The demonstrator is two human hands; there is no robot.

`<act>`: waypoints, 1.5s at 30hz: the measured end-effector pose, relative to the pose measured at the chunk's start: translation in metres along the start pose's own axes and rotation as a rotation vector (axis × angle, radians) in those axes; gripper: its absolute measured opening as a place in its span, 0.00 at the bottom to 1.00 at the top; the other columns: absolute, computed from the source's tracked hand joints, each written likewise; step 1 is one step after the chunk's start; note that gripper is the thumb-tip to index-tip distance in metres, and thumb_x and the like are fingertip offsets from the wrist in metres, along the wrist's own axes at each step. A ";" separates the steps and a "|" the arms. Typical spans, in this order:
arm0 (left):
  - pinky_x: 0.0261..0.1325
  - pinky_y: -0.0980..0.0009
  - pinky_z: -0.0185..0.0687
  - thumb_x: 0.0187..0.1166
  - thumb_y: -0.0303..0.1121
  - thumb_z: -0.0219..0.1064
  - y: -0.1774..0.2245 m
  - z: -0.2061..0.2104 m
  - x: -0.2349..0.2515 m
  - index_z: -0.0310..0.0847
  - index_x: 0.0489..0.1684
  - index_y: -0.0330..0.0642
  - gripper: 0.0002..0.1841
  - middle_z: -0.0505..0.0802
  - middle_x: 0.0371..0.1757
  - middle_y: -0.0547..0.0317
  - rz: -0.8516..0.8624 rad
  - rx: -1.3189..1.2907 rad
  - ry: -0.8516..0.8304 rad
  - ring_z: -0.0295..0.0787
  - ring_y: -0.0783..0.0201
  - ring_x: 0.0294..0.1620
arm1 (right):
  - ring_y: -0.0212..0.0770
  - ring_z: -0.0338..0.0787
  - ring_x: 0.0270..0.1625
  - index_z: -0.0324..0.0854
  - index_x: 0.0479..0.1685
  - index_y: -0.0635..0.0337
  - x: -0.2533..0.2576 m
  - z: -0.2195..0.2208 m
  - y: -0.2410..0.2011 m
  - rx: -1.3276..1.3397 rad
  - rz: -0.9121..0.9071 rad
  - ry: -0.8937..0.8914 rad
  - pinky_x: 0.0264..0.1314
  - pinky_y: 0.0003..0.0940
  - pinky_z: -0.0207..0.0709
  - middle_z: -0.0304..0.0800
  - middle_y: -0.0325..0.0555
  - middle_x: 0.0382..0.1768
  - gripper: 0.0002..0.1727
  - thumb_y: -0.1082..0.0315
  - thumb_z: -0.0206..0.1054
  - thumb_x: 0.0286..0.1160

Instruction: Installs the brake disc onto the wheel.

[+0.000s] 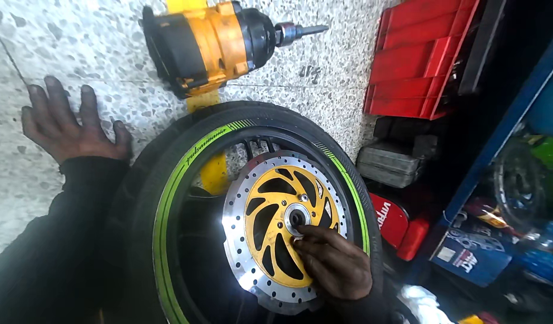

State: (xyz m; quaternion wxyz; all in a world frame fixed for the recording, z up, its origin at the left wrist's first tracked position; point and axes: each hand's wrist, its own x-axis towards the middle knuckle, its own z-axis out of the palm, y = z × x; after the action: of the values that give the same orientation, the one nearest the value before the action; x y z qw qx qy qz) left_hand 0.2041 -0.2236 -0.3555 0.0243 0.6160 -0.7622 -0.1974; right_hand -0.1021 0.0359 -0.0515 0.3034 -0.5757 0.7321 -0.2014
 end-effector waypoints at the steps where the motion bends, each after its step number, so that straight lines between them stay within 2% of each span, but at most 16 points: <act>1: 0.86 0.29 0.39 0.82 0.62 0.48 0.000 0.000 0.000 0.58 0.93 0.60 0.38 0.55 0.95 0.41 0.000 0.003 0.003 0.46 0.31 0.93 | 0.39 0.96 0.49 0.95 0.39 0.57 -0.001 0.001 0.001 0.009 -0.009 0.006 0.52 0.32 0.93 0.96 0.49 0.52 0.04 0.72 0.75 0.72; 6: 0.85 0.27 0.40 0.82 0.60 0.50 0.001 -0.001 0.001 0.60 0.92 0.58 0.37 0.56 0.94 0.39 0.008 -0.011 -0.002 0.46 0.29 0.93 | 0.40 0.96 0.52 0.94 0.39 0.57 -0.004 0.002 0.002 -0.008 -0.041 0.016 0.55 0.33 0.91 0.98 0.47 0.50 0.04 0.71 0.74 0.72; 14: 0.85 0.27 0.38 0.82 0.62 0.48 -0.002 0.002 0.001 0.58 0.93 0.61 0.37 0.54 0.95 0.41 0.003 0.004 0.002 0.45 0.30 0.94 | 0.37 0.94 0.52 0.93 0.37 0.56 0.001 0.005 0.003 0.018 -0.012 0.030 0.56 0.31 0.90 0.97 0.43 0.45 0.03 0.67 0.77 0.72; 18: 0.86 0.28 0.38 0.81 0.62 0.49 0.000 0.000 0.001 0.58 0.93 0.62 0.38 0.54 0.95 0.41 -0.005 0.011 -0.009 0.44 0.31 0.94 | 0.32 0.92 0.48 0.93 0.54 0.56 0.004 0.001 0.001 0.061 0.072 -0.038 0.53 0.28 0.89 0.94 0.41 0.45 0.12 0.63 0.75 0.75; 21: 0.86 0.28 0.37 0.82 0.62 0.49 0.002 -0.002 0.001 0.59 0.92 0.60 0.37 0.54 0.95 0.40 0.001 0.002 -0.005 0.45 0.31 0.94 | 0.36 0.93 0.56 0.95 0.47 0.56 0.006 -0.006 0.003 0.089 0.030 -0.126 0.60 0.30 0.89 0.96 0.44 0.50 0.08 0.68 0.70 0.78; 24: 0.87 0.28 0.36 0.82 0.61 0.48 0.002 -0.003 0.001 0.59 0.92 0.60 0.37 0.54 0.95 0.40 -0.004 -0.002 -0.011 0.44 0.32 0.94 | 0.35 0.93 0.56 0.95 0.45 0.55 0.008 -0.008 0.002 0.038 0.006 -0.135 0.61 0.29 0.88 0.96 0.43 0.49 0.08 0.68 0.70 0.78; 27: 0.87 0.29 0.36 0.82 0.62 0.48 0.002 -0.002 0.001 0.58 0.93 0.60 0.37 0.54 0.95 0.41 -0.003 -0.001 -0.012 0.44 0.32 0.94 | 0.30 0.92 0.48 0.96 0.42 0.53 0.010 -0.005 0.001 -0.048 0.016 -0.096 0.53 0.24 0.87 0.95 0.39 0.42 0.08 0.61 0.75 0.75; 30: 0.87 0.29 0.37 0.82 0.62 0.48 0.001 -0.002 0.001 0.59 0.92 0.60 0.37 0.55 0.95 0.41 -0.003 -0.001 -0.007 0.45 0.32 0.94 | 0.27 0.89 0.38 0.95 0.34 0.51 0.015 -0.004 -0.001 -0.191 0.050 -0.067 0.42 0.20 0.84 0.93 0.36 0.34 0.14 0.50 0.77 0.70; 33: 0.86 0.28 0.38 0.81 0.62 0.48 -0.001 0.000 0.001 0.58 0.93 0.61 0.38 0.54 0.95 0.41 0.001 -0.004 -0.006 0.44 0.32 0.94 | 0.29 0.85 0.28 0.88 0.21 0.51 0.020 -0.002 0.000 -0.319 0.077 -0.071 0.30 0.25 0.80 0.88 0.35 0.24 0.24 0.38 0.76 0.66; 35: 0.86 0.28 0.38 0.82 0.62 0.48 0.000 0.000 0.001 0.59 0.92 0.60 0.37 0.55 0.95 0.40 0.006 -0.013 0.003 0.45 0.31 0.94 | 0.34 0.86 0.26 0.84 0.16 0.51 0.020 0.000 0.001 -0.377 0.084 -0.093 0.28 0.32 0.81 0.87 0.37 0.22 0.29 0.34 0.72 0.68; 36: 0.86 0.28 0.37 0.82 0.62 0.48 0.001 -0.001 0.000 0.59 0.92 0.60 0.37 0.55 0.95 0.40 0.005 -0.020 0.000 0.44 0.31 0.94 | 0.35 0.87 0.28 0.86 0.19 0.52 0.019 0.000 0.000 -0.397 0.096 -0.106 0.29 0.34 0.82 0.88 0.38 0.24 0.30 0.33 0.71 0.68; 39: 0.86 0.28 0.38 0.81 0.62 0.48 0.001 -0.001 0.001 0.59 0.92 0.61 0.37 0.55 0.95 0.41 0.002 -0.023 0.005 0.45 0.31 0.94 | 0.34 0.88 0.31 0.90 0.40 0.53 0.017 -0.007 -0.004 -0.414 0.144 -0.148 0.33 0.36 0.85 0.91 0.38 0.32 0.33 0.29 0.71 0.64; 40: 0.86 0.27 0.38 0.81 0.62 0.48 0.001 -0.001 0.001 0.59 0.92 0.61 0.37 0.55 0.95 0.40 0.005 -0.021 0.008 0.45 0.30 0.93 | 0.34 0.89 0.34 0.90 0.47 0.52 0.017 -0.011 -0.004 -0.372 0.139 -0.177 0.35 0.36 0.86 0.92 0.39 0.36 0.32 0.31 0.72 0.65; 42: 0.86 0.27 0.38 0.81 0.62 0.48 0.000 0.000 0.001 0.59 0.92 0.60 0.37 0.56 0.95 0.39 0.011 -0.016 0.009 0.46 0.30 0.93 | 0.34 0.91 0.46 0.88 0.63 0.50 0.019 -0.020 -0.001 -0.198 0.093 -0.297 0.48 0.34 0.89 0.92 0.41 0.48 0.26 0.43 0.70 0.76; 43: 0.86 0.27 0.38 0.82 0.62 0.47 0.000 0.000 0.001 0.59 0.92 0.59 0.38 0.55 0.95 0.39 0.013 -0.017 0.008 0.45 0.30 0.93 | 0.33 0.91 0.50 0.89 0.64 0.50 0.020 -0.023 0.002 -0.131 0.050 -0.341 0.53 0.31 0.88 0.92 0.41 0.50 0.20 0.51 0.67 0.82; 45: 0.86 0.27 0.38 0.82 0.62 0.47 0.000 0.000 0.001 0.59 0.92 0.59 0.37 0.56 0.95 0.39 0.019 -0.019 0.018 0.46 0.30 0.93 | 0.31 0.91 0.52 0.93 0.55 0.51 0.020 -0.022 0.008 -0.082 -0.016 -0.339 0.56 0.26 0.87 0.93 0.42 0.50 0.14 0.59 0.63 0.84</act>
State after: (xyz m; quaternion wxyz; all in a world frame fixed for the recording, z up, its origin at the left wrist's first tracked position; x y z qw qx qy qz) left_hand 0.2036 -0.2246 -0.3560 0.0388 0.6102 -0.7659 -0.1989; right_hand -0.1260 0.0170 -0.0446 0.3970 -0.6193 0.6734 -0.0736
